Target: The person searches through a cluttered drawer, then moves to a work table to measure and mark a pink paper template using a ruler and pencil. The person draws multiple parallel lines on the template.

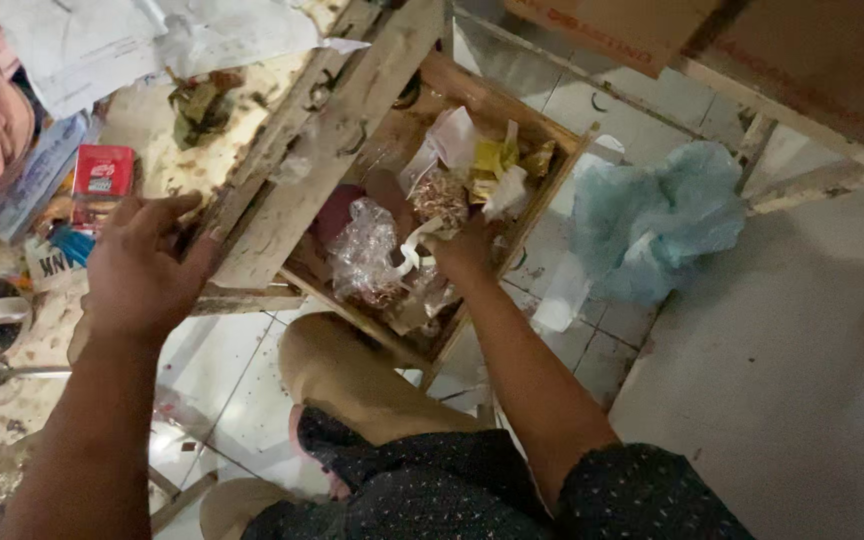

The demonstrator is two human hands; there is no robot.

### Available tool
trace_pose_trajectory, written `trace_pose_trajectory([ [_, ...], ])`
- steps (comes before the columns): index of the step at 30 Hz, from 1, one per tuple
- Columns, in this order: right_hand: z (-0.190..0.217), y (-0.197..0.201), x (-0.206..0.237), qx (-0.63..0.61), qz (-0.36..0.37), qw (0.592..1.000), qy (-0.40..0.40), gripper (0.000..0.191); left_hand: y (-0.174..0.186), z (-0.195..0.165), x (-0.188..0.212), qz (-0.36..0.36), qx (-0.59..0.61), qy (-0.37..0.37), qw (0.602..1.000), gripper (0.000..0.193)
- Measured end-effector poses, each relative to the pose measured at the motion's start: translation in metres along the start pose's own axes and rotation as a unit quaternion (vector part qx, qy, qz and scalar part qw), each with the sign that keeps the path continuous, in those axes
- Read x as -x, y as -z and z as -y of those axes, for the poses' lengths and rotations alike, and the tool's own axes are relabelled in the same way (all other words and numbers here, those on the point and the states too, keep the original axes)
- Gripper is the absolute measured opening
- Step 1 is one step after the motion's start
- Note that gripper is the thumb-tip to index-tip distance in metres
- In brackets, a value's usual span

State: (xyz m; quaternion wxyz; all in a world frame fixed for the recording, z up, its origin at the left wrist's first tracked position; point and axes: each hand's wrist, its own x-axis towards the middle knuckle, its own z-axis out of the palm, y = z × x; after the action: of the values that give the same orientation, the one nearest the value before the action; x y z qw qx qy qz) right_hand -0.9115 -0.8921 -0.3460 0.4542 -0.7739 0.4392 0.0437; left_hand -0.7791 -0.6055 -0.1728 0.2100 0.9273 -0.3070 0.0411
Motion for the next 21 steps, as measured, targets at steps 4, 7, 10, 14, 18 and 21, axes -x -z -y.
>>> trace_pose_trajectory([
  [4, 0.032, -0.047, -0.015, 0.001, 0.127, 0.989, -0.074, 0.116, 0.001, 0.002, 0.0, -0.033, -0.029, -0.039, 0.998, 0.035],
  [7, 0.048, -0.082, -0.024, 0.187, -0.001, 0.982, 0.035, 0.123, 0.002, 0.006, 0.001, -0.045, -0.012, -0.039, 0.998, 0.036],
  [10, 0.062, -0.107, -0.032, 0.158, -0.005, 0.987, 0.025, 0.12, 0.003, 0.009, 0.0, -0.034, 0.003, -0.014, 0.999, 0.037],
  [14, 0.063, -0.123, -0.041, 0.115, 0.011, 0.993, 0.006, 0.106, 0.006, 0.011, -0.003, -0.041, 0.009, -0.027, 0.999, 0.038],
  [18, 0.059, -0.111, -0.049, 0.106, 0.103, 0.989, 0.003, 0.089, 0.007, 0.015, -0.003, -0.042, 0.024, -0.035, 0.998, 0.037],
  [21, 0.055, -0.073, -0.058, 0.079, 0.172, 0.982, -0.001, 0.077, 0.007, 0.021, 0.003, -0.039, 0.028, -0.036, 0.998, 0.036],
])
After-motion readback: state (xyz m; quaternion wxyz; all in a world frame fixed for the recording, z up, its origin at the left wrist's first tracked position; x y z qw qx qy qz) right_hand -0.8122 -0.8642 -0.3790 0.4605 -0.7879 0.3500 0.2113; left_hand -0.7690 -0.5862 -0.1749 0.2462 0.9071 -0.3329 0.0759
